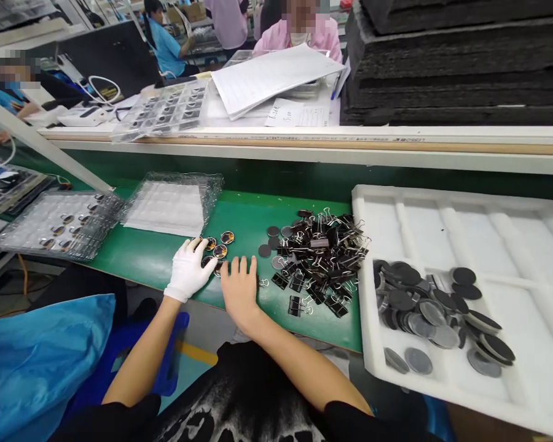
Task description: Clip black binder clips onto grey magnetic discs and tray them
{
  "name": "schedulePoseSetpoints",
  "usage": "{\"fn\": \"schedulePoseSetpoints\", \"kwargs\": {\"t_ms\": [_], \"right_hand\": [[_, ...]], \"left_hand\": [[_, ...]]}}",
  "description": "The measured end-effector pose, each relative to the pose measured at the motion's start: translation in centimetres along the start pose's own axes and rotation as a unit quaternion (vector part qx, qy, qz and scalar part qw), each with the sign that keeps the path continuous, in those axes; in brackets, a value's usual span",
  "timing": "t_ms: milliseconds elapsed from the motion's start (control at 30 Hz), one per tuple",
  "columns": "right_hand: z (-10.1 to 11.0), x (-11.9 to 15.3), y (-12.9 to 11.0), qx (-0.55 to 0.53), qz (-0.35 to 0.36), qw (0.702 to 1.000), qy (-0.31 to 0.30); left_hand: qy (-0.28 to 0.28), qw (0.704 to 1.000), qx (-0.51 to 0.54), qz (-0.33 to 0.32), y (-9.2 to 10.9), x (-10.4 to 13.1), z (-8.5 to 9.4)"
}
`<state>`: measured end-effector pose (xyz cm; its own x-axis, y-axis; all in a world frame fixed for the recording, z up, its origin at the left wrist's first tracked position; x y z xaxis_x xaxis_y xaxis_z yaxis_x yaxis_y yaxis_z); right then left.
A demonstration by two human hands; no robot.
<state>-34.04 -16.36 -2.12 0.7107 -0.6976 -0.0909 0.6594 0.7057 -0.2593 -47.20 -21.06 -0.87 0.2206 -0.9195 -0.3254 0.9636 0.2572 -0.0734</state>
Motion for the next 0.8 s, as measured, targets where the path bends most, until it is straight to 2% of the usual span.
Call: {"fn": "schedulePoseSetpoints", "kwargs": {"t_ms": [100,233,333,433,567,700,800], "right_hand": [[0.9,0.3,2.1,0.002,-0.025,1.000,0.019],[3.7,2.9,4.7,-0.017,-0.029,0.994,0.108],[4.9,5.5,7.6,-0.037,-0.069,0.983,0.165],[4.7,7.2,10.0,-0.033,-0.117,0.969,0.216],[4.0,8.0,10.6,-0.014,-0.121,0.954,0.273],[3.5,7.8,10.6,-0.020,-0.126,0.954,0.272],[3.3,7.7,10.6,-0.028,-0.124,0.955,0.267]], "left_hand": [[0.020,1.000,0.012,0.004,1.7,-1.0,-0.5],[0.077,0.997,0.013,0.017,2.9,-1.7,0.5],[0.087,0.995,0.030,-0.029,4.5,-2.0,1.3],[0.073,0.992,0.038,-0.098,6.4,-2.3,1.5],[0.086,0.986,0.014,-0.140,7.9,-3.0,1.6],[0.089,0.985,-0.018,-0.148,8.6,-3.6,1.5],[0.058,0.984,-0.029,-0.167,9.0,-3.8,1.1]]}}
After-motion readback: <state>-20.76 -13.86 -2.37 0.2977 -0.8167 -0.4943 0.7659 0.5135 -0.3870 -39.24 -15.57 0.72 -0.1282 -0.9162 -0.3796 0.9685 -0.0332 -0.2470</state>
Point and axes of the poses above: each hand's wrist, its own x-axis away from the middle knuckle, its own z-axis out of the back of the hand, y = z × x, the point moved 10 cm from there along -x, towards the middle knuckle, and after that the axes turned 15 degrees about -z, right-handed, at the moved point
